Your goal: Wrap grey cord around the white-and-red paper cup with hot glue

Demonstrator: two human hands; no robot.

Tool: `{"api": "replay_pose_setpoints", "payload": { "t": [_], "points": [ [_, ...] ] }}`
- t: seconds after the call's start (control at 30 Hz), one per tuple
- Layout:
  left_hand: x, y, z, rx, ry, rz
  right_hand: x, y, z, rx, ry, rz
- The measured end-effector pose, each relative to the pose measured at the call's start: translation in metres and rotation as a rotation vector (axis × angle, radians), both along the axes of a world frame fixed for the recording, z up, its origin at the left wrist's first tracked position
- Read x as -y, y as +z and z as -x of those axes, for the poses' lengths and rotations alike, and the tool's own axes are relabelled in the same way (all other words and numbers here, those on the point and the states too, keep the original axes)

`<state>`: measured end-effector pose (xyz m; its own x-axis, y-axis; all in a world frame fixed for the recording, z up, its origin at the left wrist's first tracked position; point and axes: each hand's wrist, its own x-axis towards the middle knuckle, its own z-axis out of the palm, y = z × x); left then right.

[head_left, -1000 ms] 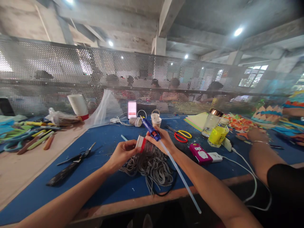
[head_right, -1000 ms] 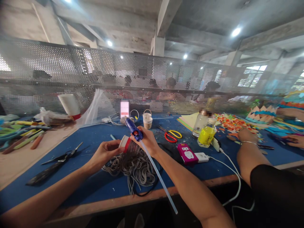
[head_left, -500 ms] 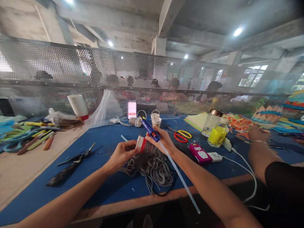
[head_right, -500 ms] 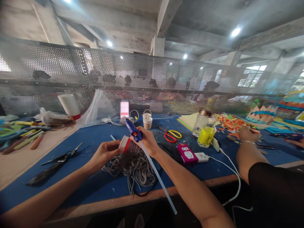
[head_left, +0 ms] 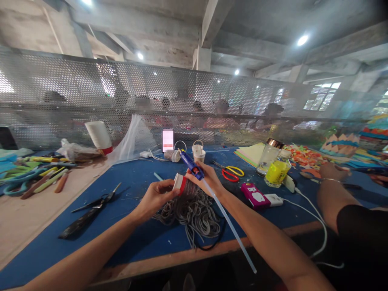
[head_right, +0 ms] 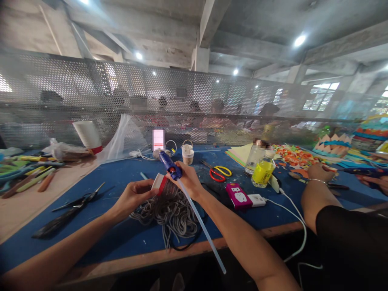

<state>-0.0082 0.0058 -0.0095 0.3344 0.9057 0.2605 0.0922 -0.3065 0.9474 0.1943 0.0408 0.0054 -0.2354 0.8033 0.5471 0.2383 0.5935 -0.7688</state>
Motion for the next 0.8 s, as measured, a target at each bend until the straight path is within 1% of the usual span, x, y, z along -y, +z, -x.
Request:
{"api": "replay_pose_setpoints", "payload": {
  "t": [0.2, 0.4, 0.6, 0.7, 0.8],
  "points": [
    [-0.0010, -0.0009, 0.0008, -0.021, -0.010, -0.010, -0.0026, -0.0024, -0.0002, -0.011, 0.002, -0.020],
    [0.0007, -0.0003, 0.0010, -0.060, -0.006, -0.095, -0.0069, -0.0044, -0.0031, -0.024, -0.011, -0.023],
    [-0.0022, -0.0019, 0.0028, 0.020, 0.017, -0.018, -0.0077, -0.0001, -0.0031, -0.133, -0.101, -0.001],
    [-0.0048, -0.0043, 0.0043, 0.065, 0.060, 0.020, -0.0071, 0.0027, -0.0030, -0.163, -0.102, 0.042],
    [-0.0061, -0.0046, 0.0055, 0.106, 0.098, 0.027, -0.0087, 0.0027, -0.0033, -0.150, -0.102, 0.075]
  ]
}}
